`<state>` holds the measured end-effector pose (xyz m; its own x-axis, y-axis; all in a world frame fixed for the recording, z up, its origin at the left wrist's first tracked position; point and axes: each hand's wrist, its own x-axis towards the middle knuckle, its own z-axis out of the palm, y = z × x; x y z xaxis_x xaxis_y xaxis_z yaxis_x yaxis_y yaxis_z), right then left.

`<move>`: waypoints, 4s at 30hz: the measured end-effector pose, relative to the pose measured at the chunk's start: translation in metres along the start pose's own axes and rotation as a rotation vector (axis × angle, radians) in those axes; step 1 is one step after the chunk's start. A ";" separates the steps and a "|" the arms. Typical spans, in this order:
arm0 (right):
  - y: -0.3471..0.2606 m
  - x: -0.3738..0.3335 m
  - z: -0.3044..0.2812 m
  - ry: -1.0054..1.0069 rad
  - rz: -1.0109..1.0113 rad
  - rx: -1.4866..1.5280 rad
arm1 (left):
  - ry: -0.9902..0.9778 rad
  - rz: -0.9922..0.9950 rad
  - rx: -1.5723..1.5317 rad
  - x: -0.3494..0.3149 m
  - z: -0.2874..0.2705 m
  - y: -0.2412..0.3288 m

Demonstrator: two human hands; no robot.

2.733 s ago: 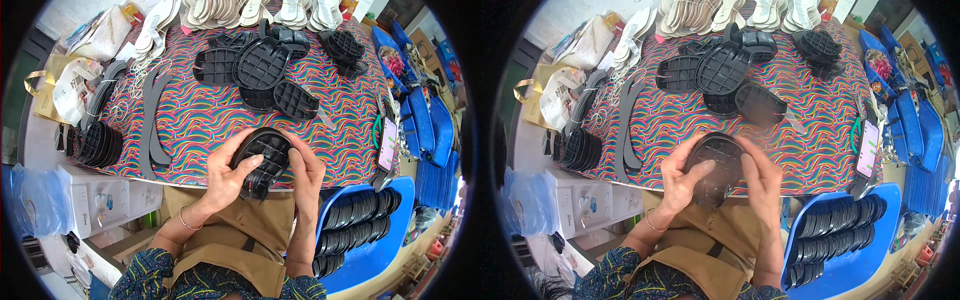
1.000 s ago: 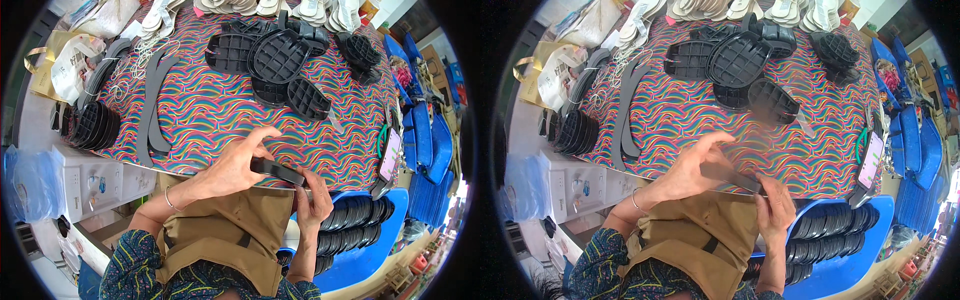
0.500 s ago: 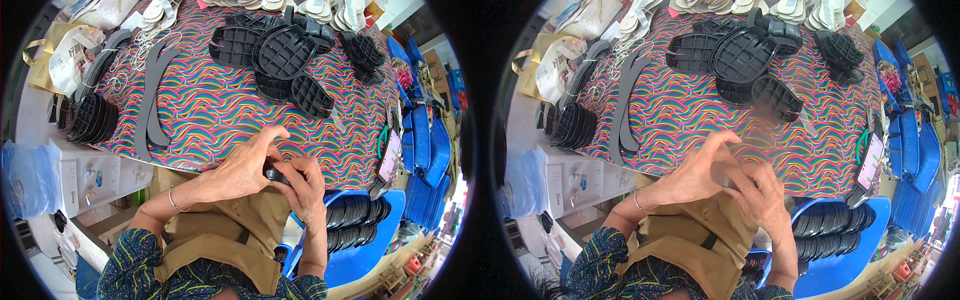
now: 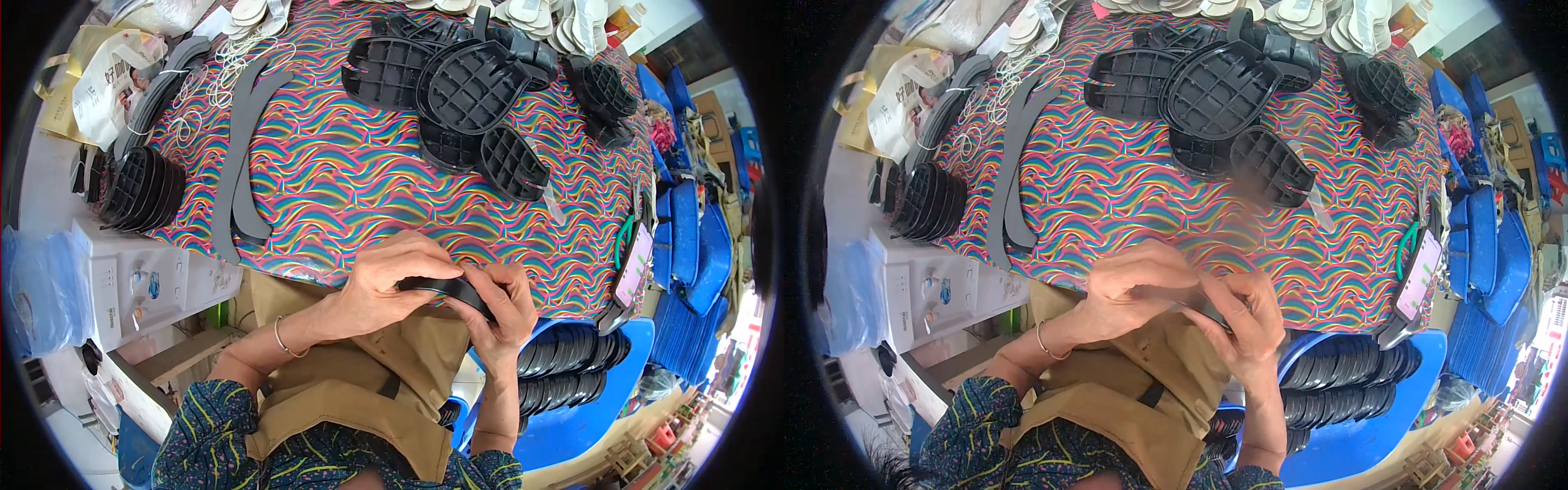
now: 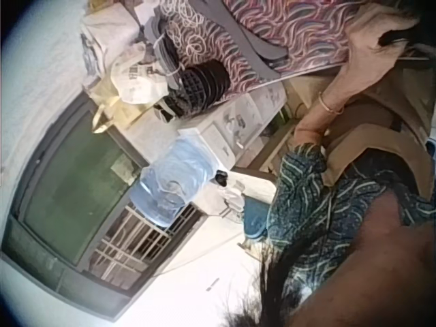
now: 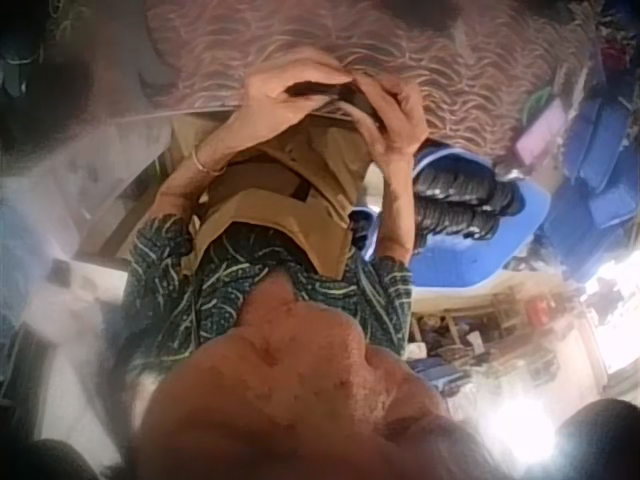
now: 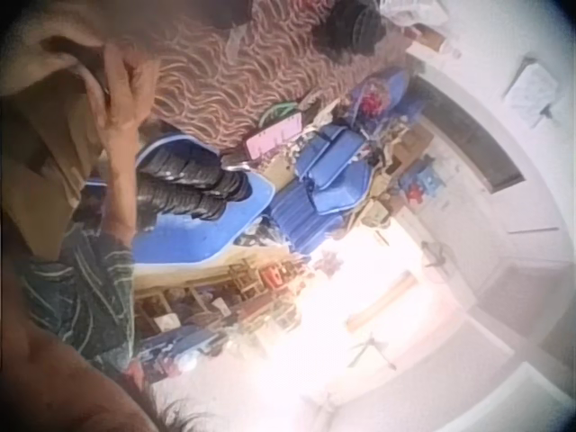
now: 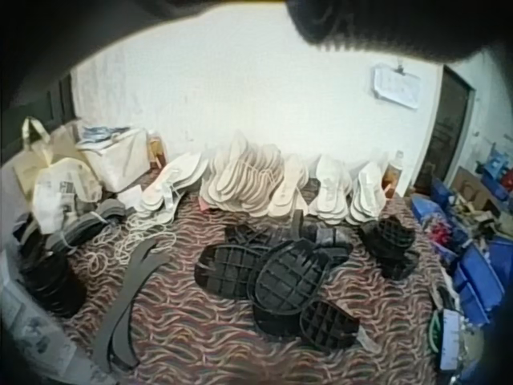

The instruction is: The person assembles sandals by hand, fitting flexible black rubber straps into the grooves of black plastic soles. They handle the components one at a time, bending the straps to secure them into the sole structure. The workspace is a table covered with a colorful patterned cloth, surrounded by stacks of unassembled parts.

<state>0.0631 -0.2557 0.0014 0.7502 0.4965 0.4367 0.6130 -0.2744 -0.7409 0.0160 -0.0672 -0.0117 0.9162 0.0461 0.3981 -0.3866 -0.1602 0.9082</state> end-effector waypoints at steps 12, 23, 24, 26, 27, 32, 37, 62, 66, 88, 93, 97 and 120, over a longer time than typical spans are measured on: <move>-0.007 0.000 0.008 0.105 0.053 -0.119 | -0.010 0.137 0.482 0.011 -0.009 0.004; -0.008 -0.003 0.011 0.155 0.108 -0.114 | 0.095 0.344 0.717 0.010 -0.012 -0.001; -0.007 -0.004 0.012 0.175 0.116 -0.117 | 0.110 0.369 0.736 0.011 -0.011 -0.002; -0.006 -0.004 0.014 0.214 0.124 -0.121 | 0.147 0.422 0.777 0.014 -0.010 -0.005; -0.007 -0.004 0.015 0.229 0.128 -0.118 | 0.157 0.442 0.793 0.014 -0.011 -0.006; -0.005 -0.006 0.020 0.315 0.147 -0.154 | 0.199 0.526 0.788 0.022 -0.013 -0.015; -0.003 -0.011 0.019 0.469 0.263 0.009 | 0.216 0.509 0.623 0.029 -0.008 -0.005; 0.003 0.027 0.009 0.120 0.412 0.383 | -0.190 0.332 0.813 0.027 -0.010 0.014; 0.011 0.023 0.014 0.220 0.369 0.315 | -0.250 0.304 0.857 0.035 -0.006 0.018; 0.013 0.014 0.026 0.257 0.741 0.858 | -0.270 0.278 0.784 0.040 -0.004 0.015; 0.029 0.017 0.019 0.123 0.802 1.099 | -0.243 0.203 0.776 0.045 0.001 0.021; 0.023 0.020 0.017 0.154 0.862 1.126 | -0.257 0.148 0.751 0.046 0.002 0.021; 0.035 0.010 0.003 0.110 -0.350 -0.656 | -0.215 0.146 0.702 0.046 0.003 0.018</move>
<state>0.0917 -0.2579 -0.0215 0.4836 0.5693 0.6648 0.8165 -0.5670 -0.1084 0.0513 -0.0706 0.0223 0.8891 -0.2058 0.4089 -0.4132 -0.7452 0.5234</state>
